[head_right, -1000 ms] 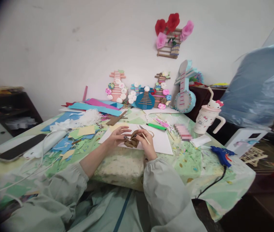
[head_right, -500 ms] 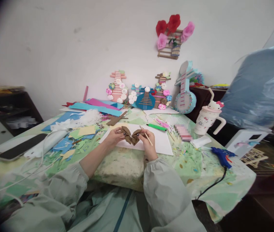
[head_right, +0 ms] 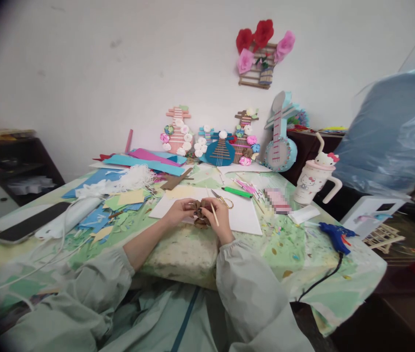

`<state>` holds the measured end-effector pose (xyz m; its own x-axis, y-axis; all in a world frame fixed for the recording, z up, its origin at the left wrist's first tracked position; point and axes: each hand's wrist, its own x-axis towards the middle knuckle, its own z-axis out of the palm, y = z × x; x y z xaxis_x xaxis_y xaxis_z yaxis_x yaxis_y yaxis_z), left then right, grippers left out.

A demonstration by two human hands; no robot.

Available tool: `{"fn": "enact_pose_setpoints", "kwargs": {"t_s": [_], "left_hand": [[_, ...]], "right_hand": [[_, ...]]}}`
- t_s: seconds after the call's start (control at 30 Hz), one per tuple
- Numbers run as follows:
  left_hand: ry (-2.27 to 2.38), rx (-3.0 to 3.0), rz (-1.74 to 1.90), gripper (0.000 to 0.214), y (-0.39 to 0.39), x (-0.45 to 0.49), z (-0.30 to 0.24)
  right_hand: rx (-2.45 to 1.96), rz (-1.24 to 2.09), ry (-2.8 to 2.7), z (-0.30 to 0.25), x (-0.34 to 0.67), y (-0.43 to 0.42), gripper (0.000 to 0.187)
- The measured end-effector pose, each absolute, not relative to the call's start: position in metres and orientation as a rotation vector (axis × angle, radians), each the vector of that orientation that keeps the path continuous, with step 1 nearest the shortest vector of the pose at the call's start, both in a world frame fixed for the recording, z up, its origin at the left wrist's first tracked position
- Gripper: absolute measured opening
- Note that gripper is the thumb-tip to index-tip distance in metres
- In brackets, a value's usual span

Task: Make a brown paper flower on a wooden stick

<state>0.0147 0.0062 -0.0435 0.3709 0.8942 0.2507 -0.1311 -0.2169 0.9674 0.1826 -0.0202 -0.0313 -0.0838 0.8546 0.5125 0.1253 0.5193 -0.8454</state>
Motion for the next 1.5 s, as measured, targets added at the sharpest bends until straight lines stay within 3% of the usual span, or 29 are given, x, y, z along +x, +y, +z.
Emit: {"fn": "enact_pose_setpoints", "kwargs": {"t_s": [0.3, 0.57, 0.83, 0.93, 1.1, 1.5], "left_hand": [[0.792, 1.97, 1.294, 0.055, -0.004, 0.014, -0.038], [0.977, 2.037, 1.333, 0.015, -0.009, 0.014, -0.033], [0.751, 1.734, 1.325, 0.024, -0.002, 0.016, -0.038], [0.775, 1.727, 1.298, 0.018, -0.003, 0.018, -0.038], [0.881, 1.604, 1.248, 0.028, -0.007, 0.019, -0.036], [0.951, 1.794, 1.239, 0.024, 0.004, 0.018, -0.045]], "right_hand": [[-0.914, 0.665, -1.583, -0.033, 0.182, -0.019, 0.014], [-0.913, 0.703, -1.541, -0.038, 0.183, -0.016, 0.013], [-0.913, 0.683, -1.528, -0.035, 0.184, -0.015, 0.016], [-0.933, 0.642, -1.597, -0.035, 0.184, -0.016, 0.016], [-0.905, 0.722, -1.669, -0.037, 0.182, -0.016, 0.016], [-1.001, 0.575, -1.721, -0.04, 0.185, -0.013, 0.014]]}}
